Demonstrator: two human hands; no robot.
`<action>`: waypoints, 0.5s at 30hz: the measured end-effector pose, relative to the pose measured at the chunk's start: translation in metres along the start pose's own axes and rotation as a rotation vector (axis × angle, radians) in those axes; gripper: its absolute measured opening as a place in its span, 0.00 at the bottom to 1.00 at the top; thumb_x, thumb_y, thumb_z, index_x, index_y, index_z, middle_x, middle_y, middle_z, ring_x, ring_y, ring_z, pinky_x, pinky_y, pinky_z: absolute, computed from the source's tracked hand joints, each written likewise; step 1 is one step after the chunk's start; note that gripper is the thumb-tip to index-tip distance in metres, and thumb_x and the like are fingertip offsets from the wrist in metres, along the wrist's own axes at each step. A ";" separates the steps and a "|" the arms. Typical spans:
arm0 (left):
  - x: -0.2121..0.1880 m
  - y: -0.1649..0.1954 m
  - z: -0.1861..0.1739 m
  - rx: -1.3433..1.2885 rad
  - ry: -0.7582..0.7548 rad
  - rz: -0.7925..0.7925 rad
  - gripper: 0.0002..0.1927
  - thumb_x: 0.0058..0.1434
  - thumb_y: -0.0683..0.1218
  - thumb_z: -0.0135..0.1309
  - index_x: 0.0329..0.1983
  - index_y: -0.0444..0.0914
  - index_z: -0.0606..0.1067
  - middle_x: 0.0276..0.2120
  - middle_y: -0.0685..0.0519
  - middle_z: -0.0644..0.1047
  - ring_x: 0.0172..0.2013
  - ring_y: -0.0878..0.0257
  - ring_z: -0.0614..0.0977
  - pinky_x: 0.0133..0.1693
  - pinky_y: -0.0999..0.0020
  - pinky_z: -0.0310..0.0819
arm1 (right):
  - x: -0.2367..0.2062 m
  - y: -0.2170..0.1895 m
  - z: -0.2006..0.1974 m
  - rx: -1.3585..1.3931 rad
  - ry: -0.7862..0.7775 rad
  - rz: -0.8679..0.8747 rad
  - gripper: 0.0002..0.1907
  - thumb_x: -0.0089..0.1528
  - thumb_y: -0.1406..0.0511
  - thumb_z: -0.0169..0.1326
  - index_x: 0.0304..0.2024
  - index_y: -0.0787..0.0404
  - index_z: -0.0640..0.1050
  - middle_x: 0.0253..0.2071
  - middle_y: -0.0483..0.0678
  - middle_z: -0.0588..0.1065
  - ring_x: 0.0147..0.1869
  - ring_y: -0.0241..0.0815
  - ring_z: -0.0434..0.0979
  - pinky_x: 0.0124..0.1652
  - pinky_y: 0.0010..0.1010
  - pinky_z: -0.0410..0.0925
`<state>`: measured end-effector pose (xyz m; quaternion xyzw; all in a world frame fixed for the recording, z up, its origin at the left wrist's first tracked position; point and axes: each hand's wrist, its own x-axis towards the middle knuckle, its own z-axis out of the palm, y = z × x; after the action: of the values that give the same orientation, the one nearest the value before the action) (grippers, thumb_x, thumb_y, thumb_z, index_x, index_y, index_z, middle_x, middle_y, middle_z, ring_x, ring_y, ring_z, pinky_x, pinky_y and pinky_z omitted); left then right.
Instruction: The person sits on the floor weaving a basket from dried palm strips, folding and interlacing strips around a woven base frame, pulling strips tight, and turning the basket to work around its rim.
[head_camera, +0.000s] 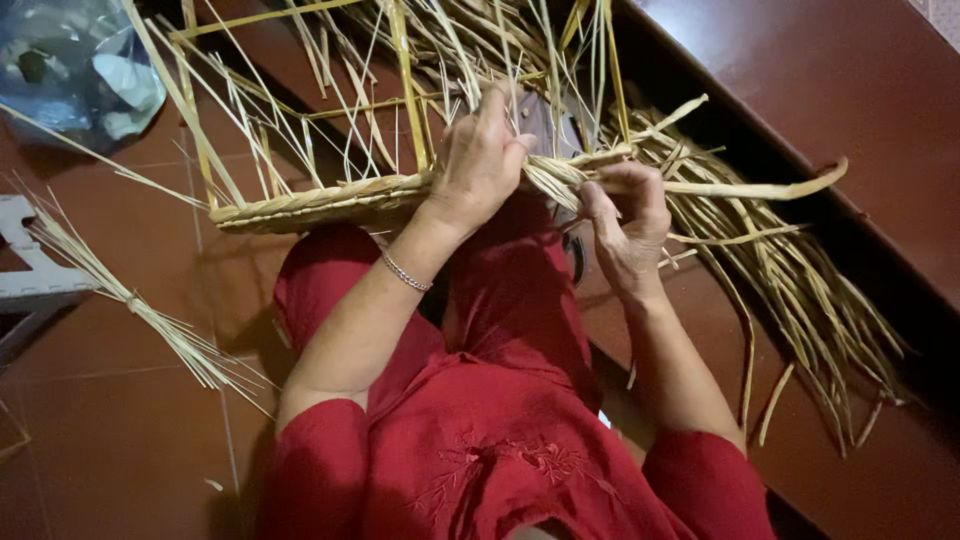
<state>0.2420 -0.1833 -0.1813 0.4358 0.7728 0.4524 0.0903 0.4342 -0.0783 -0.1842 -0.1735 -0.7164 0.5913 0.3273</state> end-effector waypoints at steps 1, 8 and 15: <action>-0.001 0.003 -0.002 0.030 0.039 0.029 0.26 0.62 0.38 0.61 0.59 0.27 0.63 0.21 0.52 0.75 0.21 0.61 0.79 0.23 0.68 0.76 | -0.001 -0.002 -0.001 0.021 0.006 0.058 0.17 0.73 0.74 0.56 0.62 0.60 0.68 0.48 0.51 0.79 0.46 0.37 0.80 0.46 0.27 0.76; -0.007 0.008 -0.003 0.194 0.246 0.231 0.38 0.53 0.44 0.67 0.60 0.24 0.61 0.47 0.34 0.74 0.31 0.56 0.82 0.31 0.71 0.83 | -0.010 -0.034 -0.020 -0.444 -0.206 -0.173 0.42 0.61 0.72 0.66 0.72 0.57 0.60 0.45 0.50 0.79 0.41 0.37 0.79 0.39 0.26 0.73; -0.015 -0.005 0.020 0.373 0.071 0.496 0.05 0.74 0.37 0.59 0.41 0.29 0.76 0.45 0.45 0.73 0.37 0.62 0.83 0.37 0.79 0.83 | -0.013 -0.065 -0.047 -0.698 -0.224 -0.210 0.20 0.64 0.74 0.65 0.58 0.60 0.78 0.46 0.50 0.81 0.40 0.35 0.82 0.36 0.22 0.74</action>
<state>0.2588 -0.1837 -0.2009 0.6040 0.7152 0.3261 -0.1315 0.4849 -0.0678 -0.1211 -0.1344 -0.9198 0.2904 0.2270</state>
